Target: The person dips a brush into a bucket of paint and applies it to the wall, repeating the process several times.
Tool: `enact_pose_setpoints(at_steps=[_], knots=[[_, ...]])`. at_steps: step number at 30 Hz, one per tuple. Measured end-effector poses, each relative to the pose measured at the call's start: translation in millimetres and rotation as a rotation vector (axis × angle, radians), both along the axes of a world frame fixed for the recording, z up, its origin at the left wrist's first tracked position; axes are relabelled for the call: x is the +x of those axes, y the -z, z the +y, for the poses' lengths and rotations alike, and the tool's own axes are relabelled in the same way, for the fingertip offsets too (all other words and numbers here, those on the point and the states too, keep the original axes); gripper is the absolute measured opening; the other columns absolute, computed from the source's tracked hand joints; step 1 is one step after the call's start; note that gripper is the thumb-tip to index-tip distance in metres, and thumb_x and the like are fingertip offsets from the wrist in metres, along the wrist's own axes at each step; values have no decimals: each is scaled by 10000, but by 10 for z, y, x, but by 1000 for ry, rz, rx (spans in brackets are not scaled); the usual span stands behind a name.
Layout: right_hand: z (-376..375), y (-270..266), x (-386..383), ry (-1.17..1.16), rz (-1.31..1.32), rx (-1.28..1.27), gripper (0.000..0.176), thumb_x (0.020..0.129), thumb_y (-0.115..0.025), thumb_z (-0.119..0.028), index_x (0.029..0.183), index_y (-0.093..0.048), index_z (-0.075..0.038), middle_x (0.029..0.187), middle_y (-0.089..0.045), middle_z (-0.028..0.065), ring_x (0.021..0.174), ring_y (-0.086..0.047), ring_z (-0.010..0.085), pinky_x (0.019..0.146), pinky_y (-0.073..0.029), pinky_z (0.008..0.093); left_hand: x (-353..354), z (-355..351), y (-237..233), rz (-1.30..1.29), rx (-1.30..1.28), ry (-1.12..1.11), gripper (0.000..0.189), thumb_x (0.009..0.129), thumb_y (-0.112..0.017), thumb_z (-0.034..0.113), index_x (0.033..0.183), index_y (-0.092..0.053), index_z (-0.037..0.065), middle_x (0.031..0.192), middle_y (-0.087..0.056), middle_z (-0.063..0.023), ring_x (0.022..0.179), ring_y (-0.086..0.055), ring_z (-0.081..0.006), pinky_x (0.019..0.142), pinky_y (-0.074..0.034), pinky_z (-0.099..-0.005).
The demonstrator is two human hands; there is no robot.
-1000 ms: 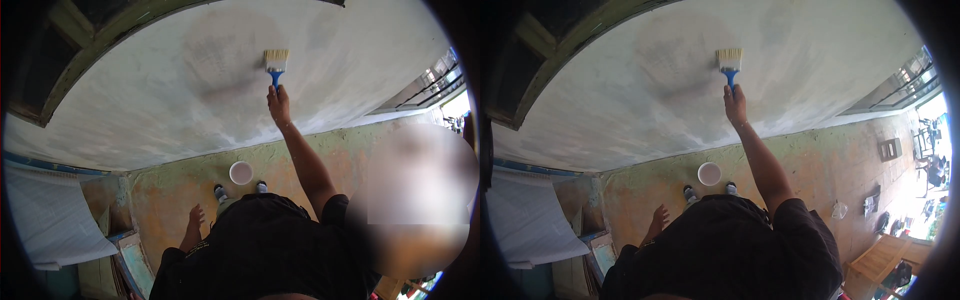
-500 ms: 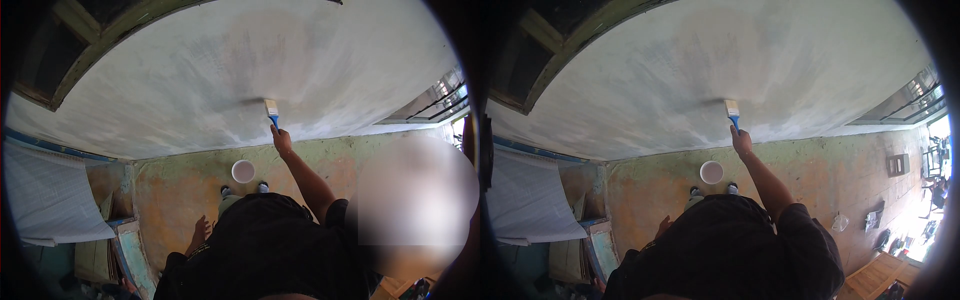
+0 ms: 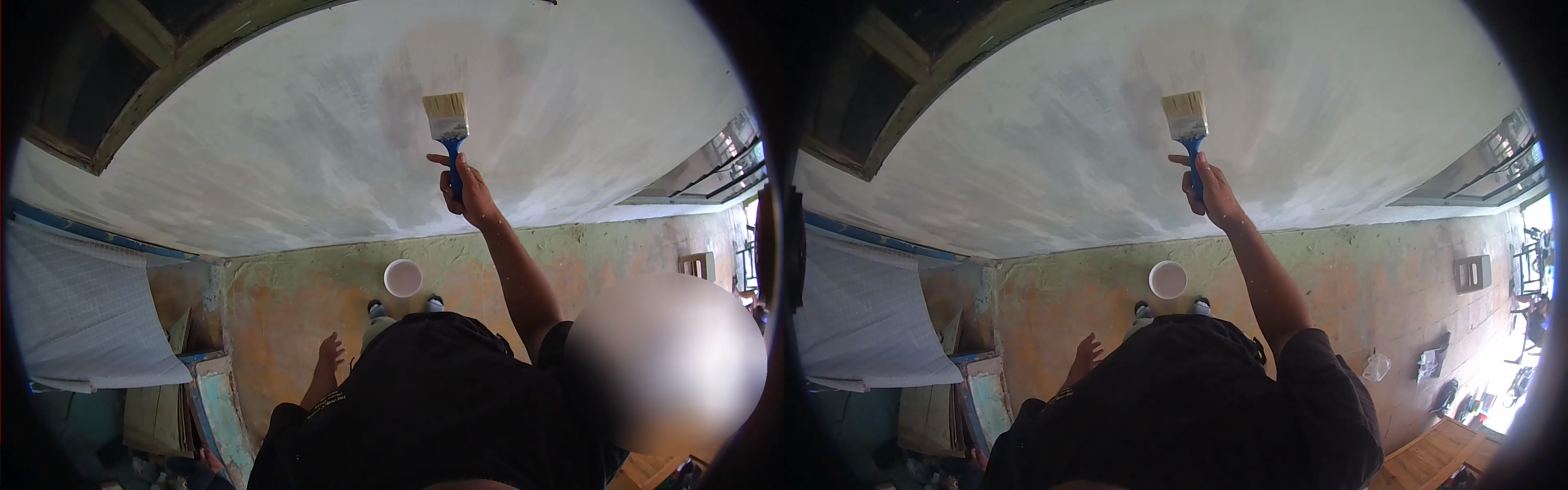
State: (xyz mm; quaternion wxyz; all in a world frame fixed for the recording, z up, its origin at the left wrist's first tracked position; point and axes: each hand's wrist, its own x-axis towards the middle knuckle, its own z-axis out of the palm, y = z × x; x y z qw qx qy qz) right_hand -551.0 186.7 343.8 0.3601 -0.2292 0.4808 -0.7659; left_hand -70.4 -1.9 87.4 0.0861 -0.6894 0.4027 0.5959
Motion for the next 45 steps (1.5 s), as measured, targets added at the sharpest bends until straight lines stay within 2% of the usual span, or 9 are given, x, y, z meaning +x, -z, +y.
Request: enact_pose_setpoints(at_steps=[6, 11, 13, 15, 25, 28, 34, 39, 45], knots=[[21, -80, 40, 57, 57, -7, 531, 1034, -359, -491, 1170, -527, -7, 622, -396, -26, 422, -314, 53, 383, -268, 217, 288, 100, 151, 59, -17, 24, 639, 984, -496, 462, 1489, -317, 114, 1484, -400, -147, 1321, -423, -366, 1053, -351, -552], [-1, -301, -255, 87, 88, -41, 464, 1032, -383, -479, 982, -545, -47, 594, -399, -34, 418, -282, 46, 388, -211, 223, 506, 94, 85, 33, -107, 412, 646, 983, -493, 468, 1493, -312, 115, 1484, -399, -151, 1323, -419, -373, 1044, -361, -555], [-77, -384, -408, 154, 141, -36, 479, 1027, -386, -496, 862, -534, -71, 561, -388, -40, 413, -284, 41, 382, -199, 219, 487, 84, 66, 36, -88, 363, 645, 983, -490, 469, 1493, -313, 115, 1484, -400, -150, 1321, -421, -374, 1041, -363, -555], [-154, -441, -521, 216, 127, 11, 492, 1021, -391, -510, 794, -504, -89, 548, -375, -47, 399, -275, 41, 371, -185, 220, 364, 31, 98, 53, -18, 107, 639, 985, -485, 467, 1492, -315, 115, 1483, -401, -148, 1317, -425, -372, 1039, -362, -555], [-192, 725, -520, 296, -98, 302, 520, 958, -442, -618, 730, -468, -151, 515, -345, -61, 349, -232, 48, 341, -152, 240, 134, -65, 110, 14, 4, 16, 614, 987, -489, 455, 1477, -339, 116, 1459, -434, -136, 1297, -453, -348, 1041, -359, -549], [-98, 1120, -481, 240, -248, 404, 522, 940, -455, -640, 739, -462, -158, 515, -344, -58, 345, -235, 61, 338, -153, 249, 148, -62, 97, 42, -12, 44, 611, 989, -489, 449, 1480, -335, 119, 1459, -434, -134, 1298, -452, -345, 1042, -361, -547], [120, 1596, -238, 124, -727, 328, 477, 942, -484, -606, 766, -460, -163, 520, -318, -50, 372, -229, 77, 350, -169, 243, 169, -108, 202, 14, 4, 30, 620, 988, -484, 460, 1485, -328, 124, 1460, -435, -129, 1296, -454, -345, 1041, -359, -551], [146, 1438, -115, 109, -939, 256, 386, 984, -475, -515, 845, -469, -155, 560, -348, -48, 415, -244, 71, 366, -174, 228, 134, -14, 223, 0, 9, 16, 628, 985, -483, 470, 1487, -326, 126, 1464, -432, -128, 1299, -451, -348, 1043, -353, -555], [1, -162, -279, 105, -399, 79, 332, 1002, -467, -466, 868, -495, -164, 562, -348, -71, 414, -250, 59, 364, -157, 231, 289, 31, 421, 61, 38, 4, 630, 983, -488, 472, 1485, -329, 127, 1465, -430, -130, 1302, -447, -351, 1048, -344, -555]])
